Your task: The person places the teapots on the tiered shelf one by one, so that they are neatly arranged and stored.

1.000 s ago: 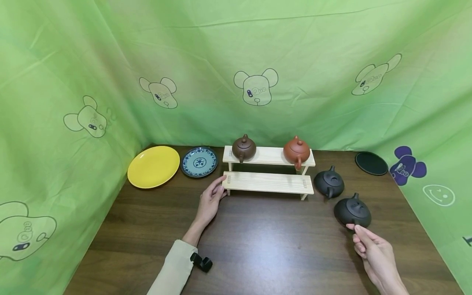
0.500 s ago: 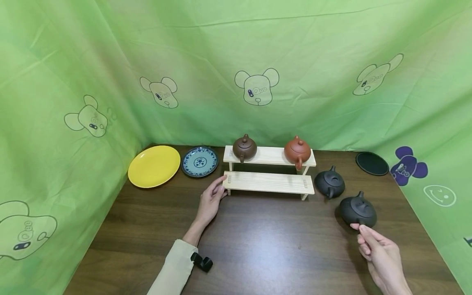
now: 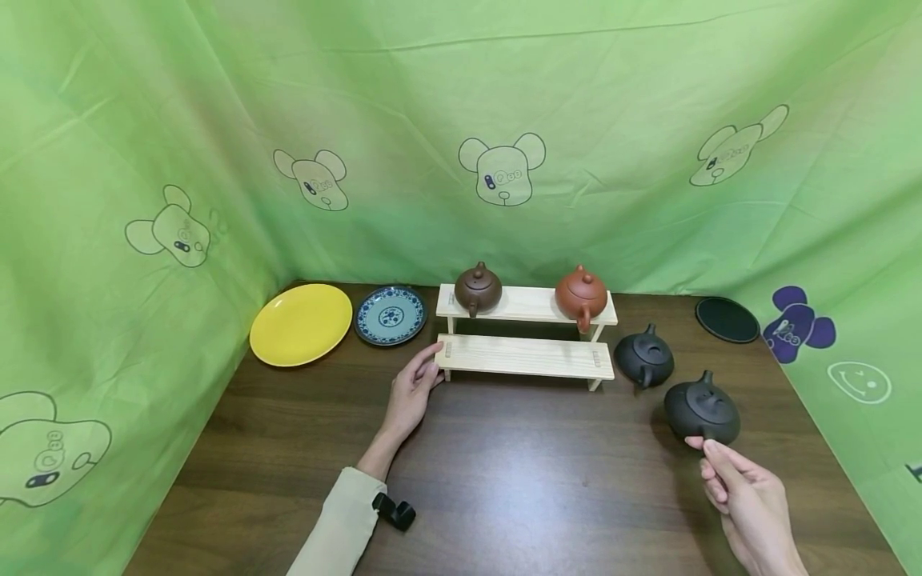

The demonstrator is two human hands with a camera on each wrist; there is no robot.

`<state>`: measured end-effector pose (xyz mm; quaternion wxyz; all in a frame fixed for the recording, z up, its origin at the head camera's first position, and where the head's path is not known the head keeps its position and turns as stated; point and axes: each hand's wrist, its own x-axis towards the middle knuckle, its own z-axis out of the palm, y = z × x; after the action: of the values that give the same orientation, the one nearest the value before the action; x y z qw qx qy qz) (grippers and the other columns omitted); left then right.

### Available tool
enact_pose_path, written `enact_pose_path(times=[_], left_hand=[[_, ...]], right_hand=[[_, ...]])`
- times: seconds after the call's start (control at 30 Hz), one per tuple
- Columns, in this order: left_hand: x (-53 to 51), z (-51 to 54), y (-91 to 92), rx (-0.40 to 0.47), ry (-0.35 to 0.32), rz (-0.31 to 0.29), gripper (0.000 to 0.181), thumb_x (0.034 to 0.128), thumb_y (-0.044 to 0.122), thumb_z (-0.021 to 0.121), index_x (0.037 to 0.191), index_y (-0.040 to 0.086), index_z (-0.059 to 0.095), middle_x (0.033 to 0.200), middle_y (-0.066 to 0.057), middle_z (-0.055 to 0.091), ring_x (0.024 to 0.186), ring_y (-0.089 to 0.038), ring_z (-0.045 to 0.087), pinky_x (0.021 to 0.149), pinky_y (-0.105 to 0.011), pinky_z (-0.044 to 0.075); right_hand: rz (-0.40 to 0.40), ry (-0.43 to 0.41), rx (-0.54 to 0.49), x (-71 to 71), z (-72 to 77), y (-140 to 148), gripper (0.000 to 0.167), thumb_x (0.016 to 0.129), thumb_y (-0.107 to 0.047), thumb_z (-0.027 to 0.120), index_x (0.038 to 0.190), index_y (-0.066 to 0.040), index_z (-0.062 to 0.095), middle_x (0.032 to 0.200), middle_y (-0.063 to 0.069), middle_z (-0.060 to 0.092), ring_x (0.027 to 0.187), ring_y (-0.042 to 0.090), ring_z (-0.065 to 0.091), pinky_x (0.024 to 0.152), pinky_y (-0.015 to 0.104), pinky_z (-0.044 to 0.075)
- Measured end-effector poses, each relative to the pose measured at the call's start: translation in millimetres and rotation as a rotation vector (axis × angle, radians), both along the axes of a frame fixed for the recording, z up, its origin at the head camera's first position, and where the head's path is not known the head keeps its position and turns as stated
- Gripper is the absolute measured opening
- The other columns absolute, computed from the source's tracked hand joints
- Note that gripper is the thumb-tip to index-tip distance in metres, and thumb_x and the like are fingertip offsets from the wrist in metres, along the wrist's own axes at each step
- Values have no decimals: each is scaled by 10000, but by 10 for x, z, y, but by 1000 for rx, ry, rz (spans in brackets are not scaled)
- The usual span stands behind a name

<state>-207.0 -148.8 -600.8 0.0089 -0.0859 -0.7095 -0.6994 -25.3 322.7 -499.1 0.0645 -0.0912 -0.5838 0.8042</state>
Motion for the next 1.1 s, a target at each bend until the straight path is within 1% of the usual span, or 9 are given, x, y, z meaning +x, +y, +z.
enact_pose_path(times=[0.2,0.4,0.7,0.87,1.03,1.1], left_hand=[[0,-16,-3,0,18,-4,391,1168,231,611,1556,265,650,1511,-103,695,1355,-273,694,1078,-348,635],[5,-8,-3,-7,22,1,393,1170,208,603,1556,266,649,1499,-114,701,1345,-279,701,1074,-345,635],[14,25,6,-3,-1,-3,395,1172,185,593,1548,289,656,1518,-70,694,1362,-249,690,1087,-343,631],[18,34,6,-2,-6,-2,392,1174,185,587,1546,289,657,1506,-75,701,1354,-246,696,1091,-344,629],[16,29,2,-2,-6,-1,388,1172,196,593,1545,281,657,1497,-73,708,1345,-242,702,1085,-339,631],[26,51,8,-9,9,4,392,1171,177,591,1542,279,665,1500,-72,708,1336,-246,708,1077,-348,637]], right_hand=[[16,13,23,13,39,-61,356,1166,-20,529,1113,-109,869,734,-75,627,612,196,224,509,381,19],[44,31,37,28,73,-161,367,1167,-2,512,1117,-94,864,734,-75,623,611,212,204,504,386,16],[84,27,74,57,103,-271,367,1168,1,506,1130,-94,858,735,-79,608,608,233,178,502,401,40],[106,20,97,61,128,-325,360,1170,-5,507,1133,-92,854,737,-82,605,599,248,163,497,416,55],[128,18,119,61,148,-371,367,1174,-9,499,1133,-104,852,739,-89,597,598,258,157,493,430,54],[137,14,121,57,154,-389,365,1176,-17,498,1135,-101,851,740,-89,596,596,261,157,493,436,50]])
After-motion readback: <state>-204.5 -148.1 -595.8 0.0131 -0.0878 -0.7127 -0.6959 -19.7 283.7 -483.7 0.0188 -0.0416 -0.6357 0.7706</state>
